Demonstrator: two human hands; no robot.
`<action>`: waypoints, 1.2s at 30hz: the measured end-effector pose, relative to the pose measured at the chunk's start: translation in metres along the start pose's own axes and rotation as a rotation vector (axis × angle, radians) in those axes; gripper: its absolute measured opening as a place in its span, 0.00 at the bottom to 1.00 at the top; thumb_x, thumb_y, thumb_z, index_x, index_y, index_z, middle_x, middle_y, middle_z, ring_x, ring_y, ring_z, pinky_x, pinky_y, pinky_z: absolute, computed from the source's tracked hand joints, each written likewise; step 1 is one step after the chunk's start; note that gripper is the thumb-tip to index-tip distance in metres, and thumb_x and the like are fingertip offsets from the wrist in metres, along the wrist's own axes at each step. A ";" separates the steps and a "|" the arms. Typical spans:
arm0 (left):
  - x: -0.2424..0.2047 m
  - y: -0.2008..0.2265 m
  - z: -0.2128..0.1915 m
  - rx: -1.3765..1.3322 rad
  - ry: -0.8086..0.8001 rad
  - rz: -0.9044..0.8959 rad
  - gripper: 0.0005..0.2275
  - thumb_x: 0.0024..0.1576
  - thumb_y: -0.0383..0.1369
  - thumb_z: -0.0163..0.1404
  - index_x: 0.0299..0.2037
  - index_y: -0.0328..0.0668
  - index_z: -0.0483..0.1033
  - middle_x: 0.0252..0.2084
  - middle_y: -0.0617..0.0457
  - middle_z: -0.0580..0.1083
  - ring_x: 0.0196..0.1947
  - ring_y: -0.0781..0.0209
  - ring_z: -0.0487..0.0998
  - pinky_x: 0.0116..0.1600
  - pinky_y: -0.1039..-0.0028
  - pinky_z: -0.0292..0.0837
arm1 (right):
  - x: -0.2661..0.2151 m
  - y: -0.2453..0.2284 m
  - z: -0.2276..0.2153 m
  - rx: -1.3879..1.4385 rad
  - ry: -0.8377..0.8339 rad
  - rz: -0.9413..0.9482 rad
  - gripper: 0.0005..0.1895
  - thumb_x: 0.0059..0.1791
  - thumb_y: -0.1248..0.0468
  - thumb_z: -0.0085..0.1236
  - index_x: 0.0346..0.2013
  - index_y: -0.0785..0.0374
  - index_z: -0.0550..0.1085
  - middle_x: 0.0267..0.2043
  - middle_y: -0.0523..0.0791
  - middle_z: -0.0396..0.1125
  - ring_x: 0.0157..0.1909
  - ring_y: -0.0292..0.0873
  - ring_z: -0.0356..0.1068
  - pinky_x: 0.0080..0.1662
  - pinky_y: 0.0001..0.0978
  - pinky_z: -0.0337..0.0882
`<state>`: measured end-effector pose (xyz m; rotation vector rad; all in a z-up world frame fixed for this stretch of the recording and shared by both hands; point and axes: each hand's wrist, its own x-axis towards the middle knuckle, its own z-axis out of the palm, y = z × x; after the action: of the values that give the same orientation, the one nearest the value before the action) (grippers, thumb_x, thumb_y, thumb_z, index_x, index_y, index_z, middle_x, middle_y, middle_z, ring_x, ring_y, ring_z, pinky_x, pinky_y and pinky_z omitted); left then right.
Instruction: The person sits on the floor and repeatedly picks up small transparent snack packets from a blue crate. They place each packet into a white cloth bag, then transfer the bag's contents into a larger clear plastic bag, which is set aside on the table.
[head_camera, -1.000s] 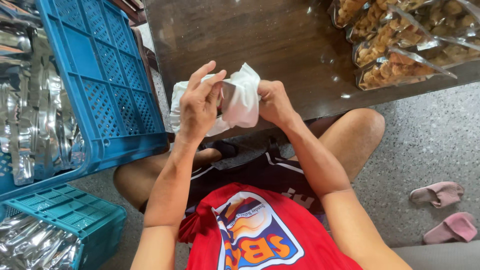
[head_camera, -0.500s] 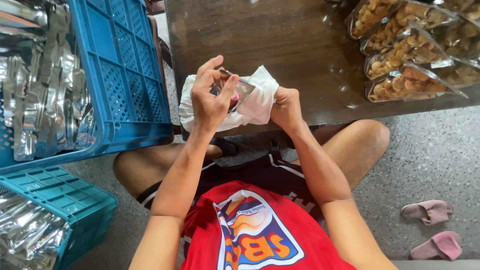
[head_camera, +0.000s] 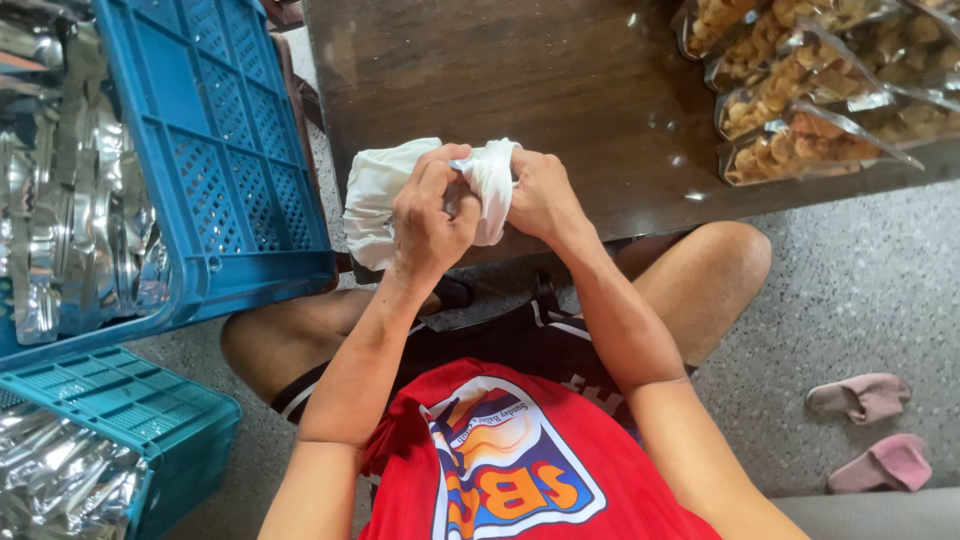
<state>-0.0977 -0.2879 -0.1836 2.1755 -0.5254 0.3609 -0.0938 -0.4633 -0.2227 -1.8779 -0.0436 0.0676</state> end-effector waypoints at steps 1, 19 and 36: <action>0.000 0.000 -0.001 -0.026 -0.013 0.008 0.04 0.53 0.21 0.52 0.37 0.33 0.73 0.52 0.43 0.79 0.45 0.50 0.82 0.48 0.67 0.79 | 0.000 0.002 -0.001 0.033 -0.019 -0.016 0.16 0.49 0.56 0.63 0.45 0.63 0.79 0.41 0.47 0.78 0.43 0.34 0.77 0.45 0.30 0.75; 0.032 0.008 -0.045 0.125 -0.422 0.058 0.13 0.59 0.26 0.58 0.53 0.38 0.80 0.41 0.40 0.81 0.39 0.48 0.83 0.44 0.65 0.78 | -0.011 0.030 0.001 0.424 -0.170 0.159 0.10 0.51 0.66 0.62 0.43 0.70 0.82 0.36 0.42 0.76 0.36 0.31 0.71 0.38 0.26 0.72; 0.104 0.042 -0.049 -0.469 -0.583 -0.169 0.09 0.59 0.30 0.62 0.47 0.35 0.84 0.57 0.41 0.78 0.53 0.60 0.81 0.55 0.75 0.77 | -0.007 0.073 -0.033 1.151 0.148 -0.084 0.07 0.53 0.73 0.61 0.45 0.66 0.80 0.44 0.45 0.77 0.42 0.37 0.75 0.47 0.32 0.76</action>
<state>-0.0310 -0.2977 -0.0808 1.8219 -0.6559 -0.4657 -0.0984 -0.5168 -0.2823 -0.7255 0.0192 -0.0922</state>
